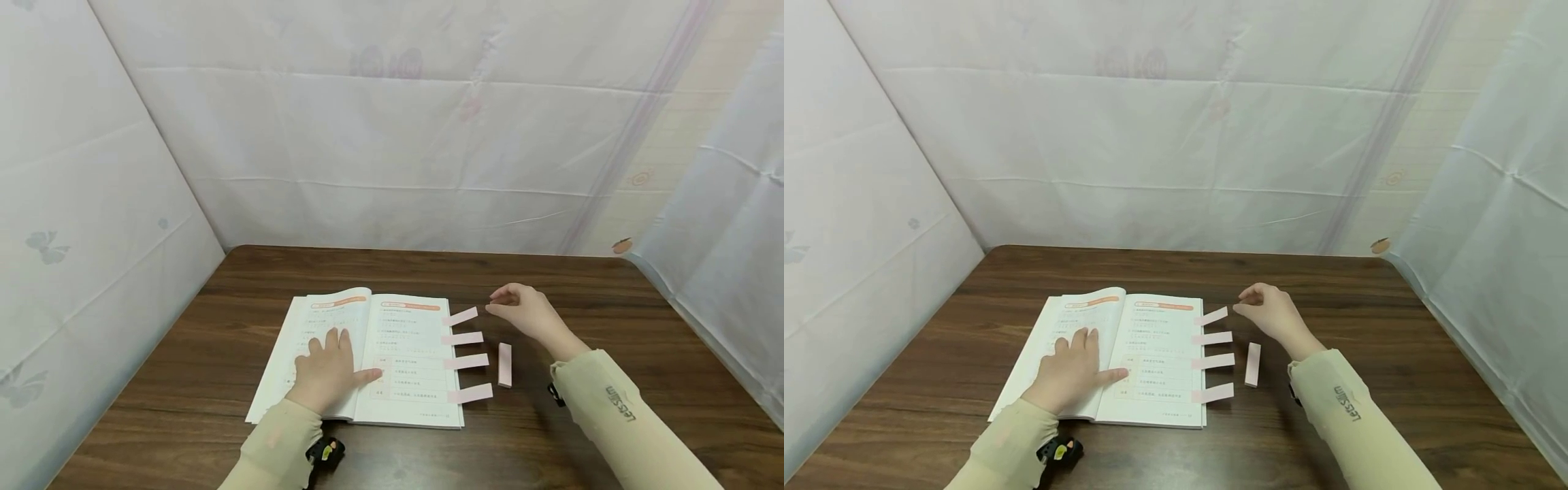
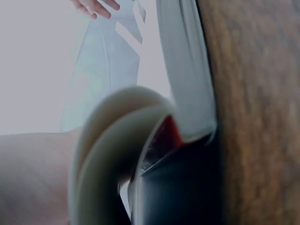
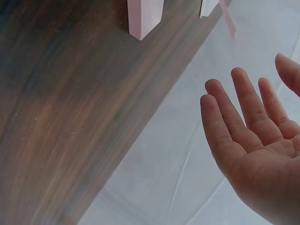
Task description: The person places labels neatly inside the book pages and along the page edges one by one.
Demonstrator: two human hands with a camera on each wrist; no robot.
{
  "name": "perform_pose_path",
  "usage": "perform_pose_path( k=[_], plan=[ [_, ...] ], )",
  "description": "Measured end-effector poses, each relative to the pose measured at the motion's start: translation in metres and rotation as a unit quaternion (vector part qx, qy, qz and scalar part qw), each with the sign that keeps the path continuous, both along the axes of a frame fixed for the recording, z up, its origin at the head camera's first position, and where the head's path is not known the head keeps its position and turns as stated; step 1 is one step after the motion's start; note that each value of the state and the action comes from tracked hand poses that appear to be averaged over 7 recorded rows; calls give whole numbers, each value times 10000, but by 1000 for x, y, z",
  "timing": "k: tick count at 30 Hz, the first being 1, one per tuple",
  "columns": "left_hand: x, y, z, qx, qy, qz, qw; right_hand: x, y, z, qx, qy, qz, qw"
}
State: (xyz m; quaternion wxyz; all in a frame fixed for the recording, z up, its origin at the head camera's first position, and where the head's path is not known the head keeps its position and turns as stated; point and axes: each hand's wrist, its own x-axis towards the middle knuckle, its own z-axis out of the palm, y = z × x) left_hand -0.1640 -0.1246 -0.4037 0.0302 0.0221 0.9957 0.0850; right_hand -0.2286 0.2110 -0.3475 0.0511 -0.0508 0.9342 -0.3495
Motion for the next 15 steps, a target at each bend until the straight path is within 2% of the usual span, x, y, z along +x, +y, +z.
perform_pose_path(
  k=[6, 15],
  plan=[
    [1, 2, 0, 12, 153, -5, 9999, 9, 4, -4, -60, 198, -100, 9997],
    [4, 1, -3, 98, 831, -93, 9964, 23, -2, -14, -166, 463, -77, 9988]
  ],
)
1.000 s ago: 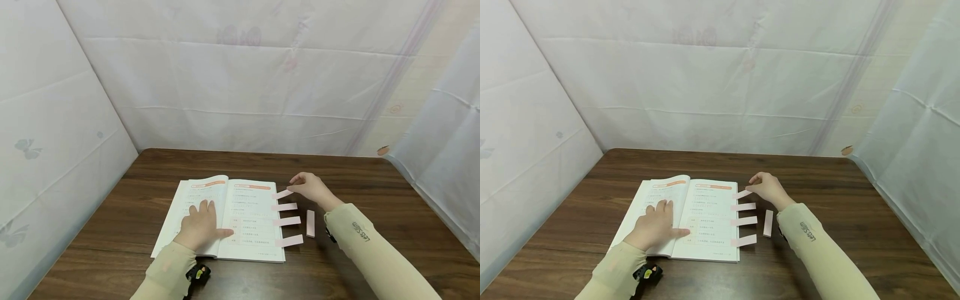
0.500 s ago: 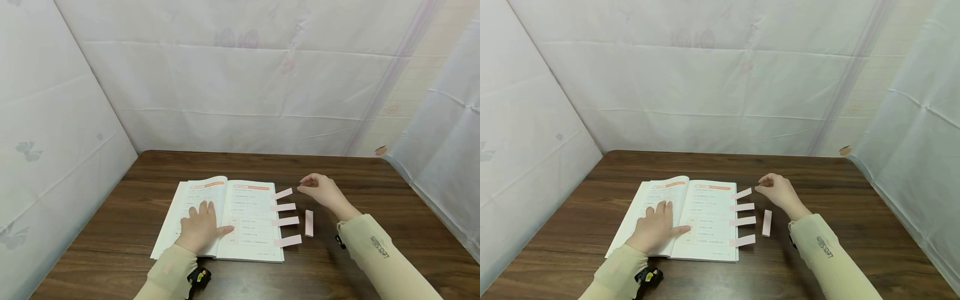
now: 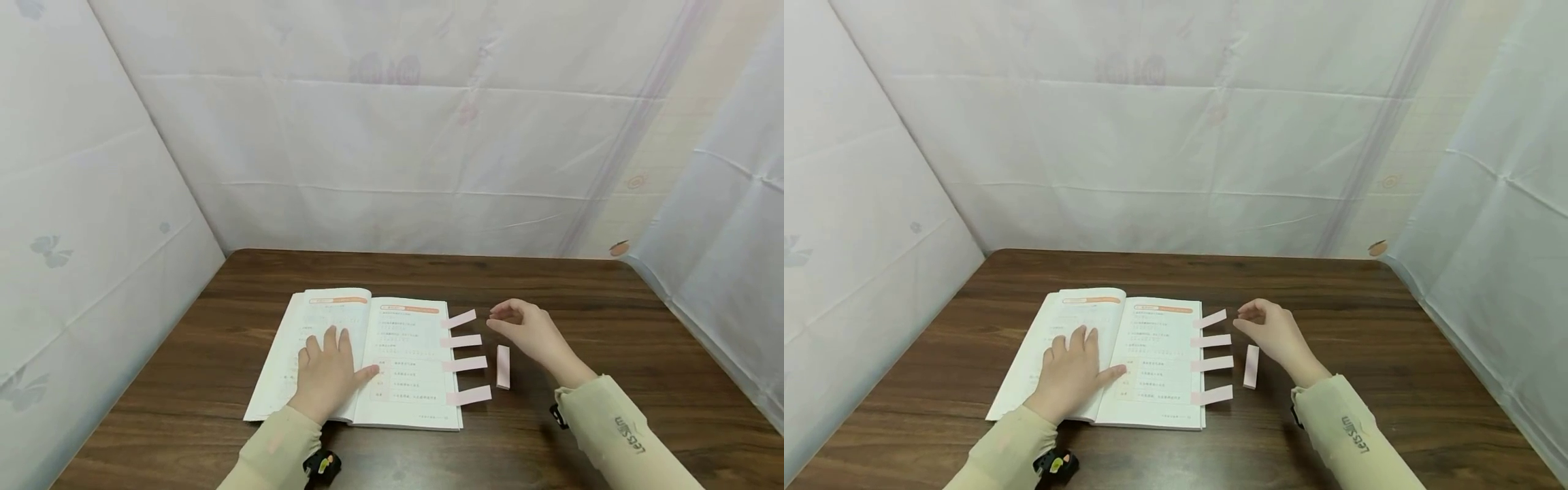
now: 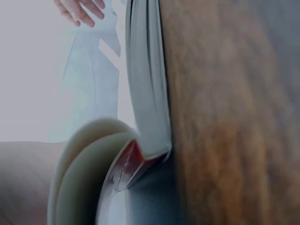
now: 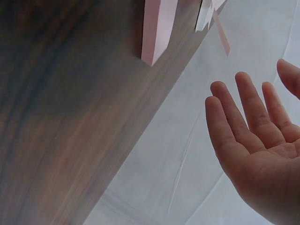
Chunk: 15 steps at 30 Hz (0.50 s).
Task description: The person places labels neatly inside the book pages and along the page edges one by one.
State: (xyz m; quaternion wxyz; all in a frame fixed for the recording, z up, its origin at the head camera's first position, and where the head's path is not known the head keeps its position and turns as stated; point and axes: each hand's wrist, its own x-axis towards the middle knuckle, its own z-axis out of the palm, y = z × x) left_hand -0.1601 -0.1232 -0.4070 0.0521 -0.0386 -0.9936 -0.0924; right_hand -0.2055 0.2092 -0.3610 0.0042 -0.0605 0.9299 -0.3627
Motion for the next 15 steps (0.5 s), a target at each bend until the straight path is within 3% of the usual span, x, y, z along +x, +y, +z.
perform_pose_path(
  k=[8, 15],
  plan=[
    [7, 1, 2, 97, 152, -186, 9997, 11, -7, -4, -165, 166, 70, 9997],
    [20, -3, 2, -513, 872, -1082, 9890, 20, -9, -6, -276, 272, 162, 9991]
  ],
)
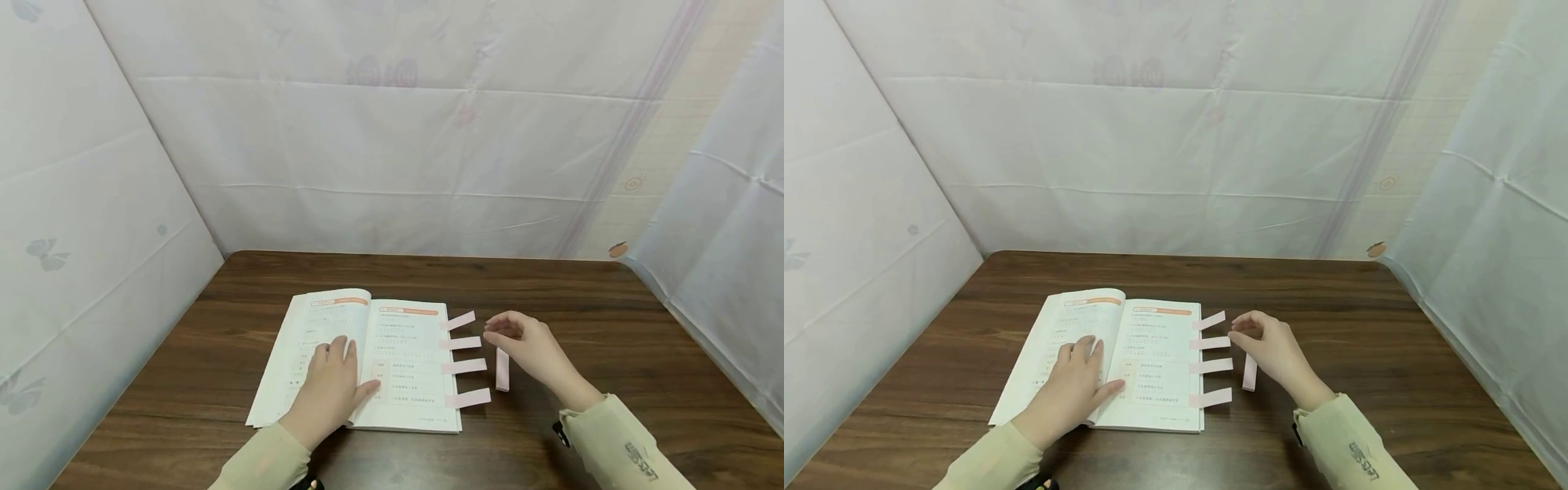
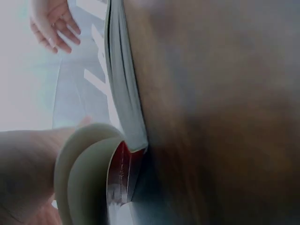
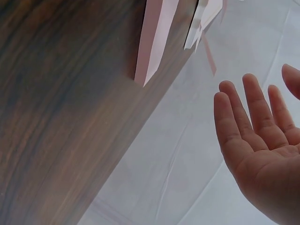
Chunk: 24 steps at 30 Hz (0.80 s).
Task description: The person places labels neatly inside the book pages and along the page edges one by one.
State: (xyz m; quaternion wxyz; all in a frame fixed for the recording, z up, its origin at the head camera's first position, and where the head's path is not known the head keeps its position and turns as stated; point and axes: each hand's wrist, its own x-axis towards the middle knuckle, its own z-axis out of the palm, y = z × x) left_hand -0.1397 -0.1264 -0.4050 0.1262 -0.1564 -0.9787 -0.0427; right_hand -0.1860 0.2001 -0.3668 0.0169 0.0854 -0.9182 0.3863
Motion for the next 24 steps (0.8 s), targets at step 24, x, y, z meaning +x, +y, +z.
perform_pose_path(
  k=[24],
  plan=[
    [27, 4, -3, 121, 224, -1434, 9893, 24, -3, 2, -126, -20, 201, 9997]
  ],
)
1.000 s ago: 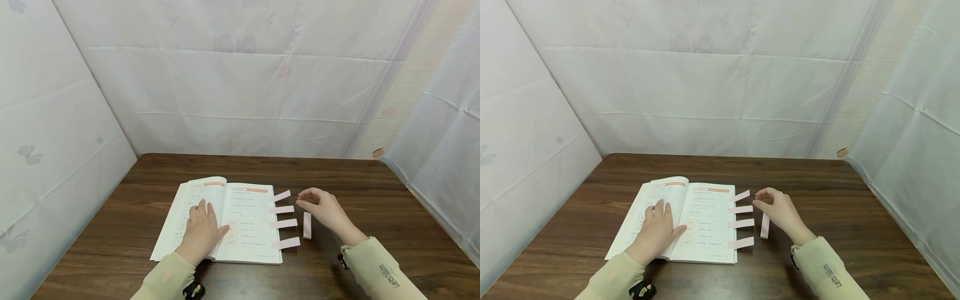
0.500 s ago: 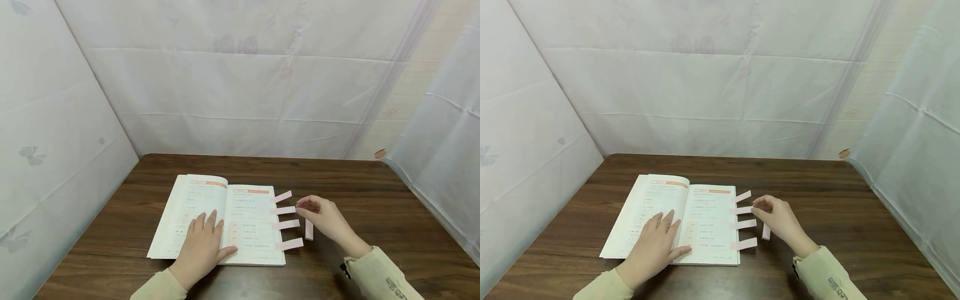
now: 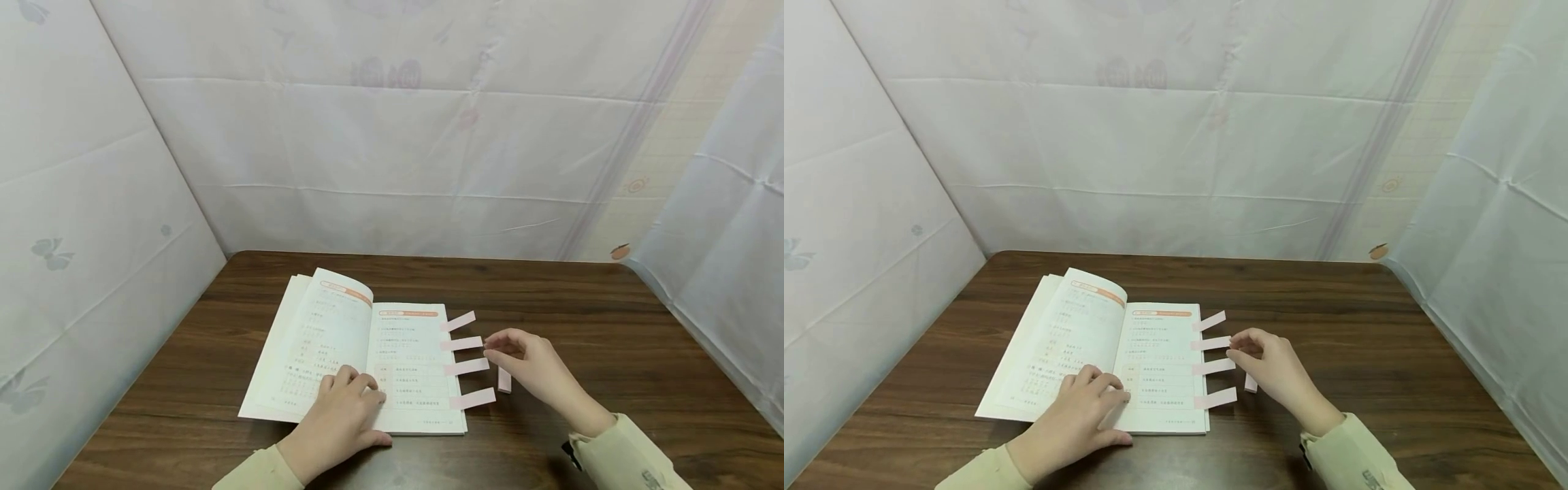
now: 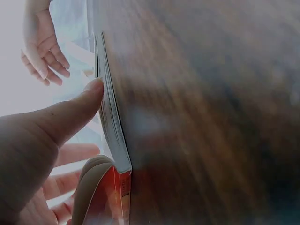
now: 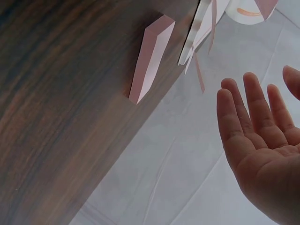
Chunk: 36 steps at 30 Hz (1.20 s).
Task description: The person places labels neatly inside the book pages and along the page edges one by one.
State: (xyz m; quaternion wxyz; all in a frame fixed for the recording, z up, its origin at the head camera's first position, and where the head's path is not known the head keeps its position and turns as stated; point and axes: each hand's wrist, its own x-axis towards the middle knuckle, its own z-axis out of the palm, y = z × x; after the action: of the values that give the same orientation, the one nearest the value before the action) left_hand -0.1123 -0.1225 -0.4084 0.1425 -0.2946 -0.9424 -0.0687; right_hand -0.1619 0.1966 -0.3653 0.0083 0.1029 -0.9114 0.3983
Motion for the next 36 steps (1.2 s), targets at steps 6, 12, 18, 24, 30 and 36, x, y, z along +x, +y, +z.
perform_pose_path(
  k=[6, 12, 18, 24, 30, 36],
  plan=[
    [-1, 1, 3, -201, 35, -121, 9997, 3, 4, -2, 15, 18, -35, 10000],
    [-2, 1, 2, -301, 120, -124, 9994, 8, 10, -7, 107, -19, -88, 9999],
    [-2, 0, 3, -215, -138, -85, 9996, 11, 15, -14, 59, -29, -137, 9999],
    [-4, 0, 5, -74, -339, -8, 9994, 14, 16, -19, -31, -164, -112, 9998],
    [-4, 0, 6, 89, -449, 60, 9989, 16, 17, -21, -113, -254, 4, 9996],
    [-3, 0, 6, 136, -523, 38, 9985, 17, 19, -22, -238, -365, 50, 9990]
  ],
)
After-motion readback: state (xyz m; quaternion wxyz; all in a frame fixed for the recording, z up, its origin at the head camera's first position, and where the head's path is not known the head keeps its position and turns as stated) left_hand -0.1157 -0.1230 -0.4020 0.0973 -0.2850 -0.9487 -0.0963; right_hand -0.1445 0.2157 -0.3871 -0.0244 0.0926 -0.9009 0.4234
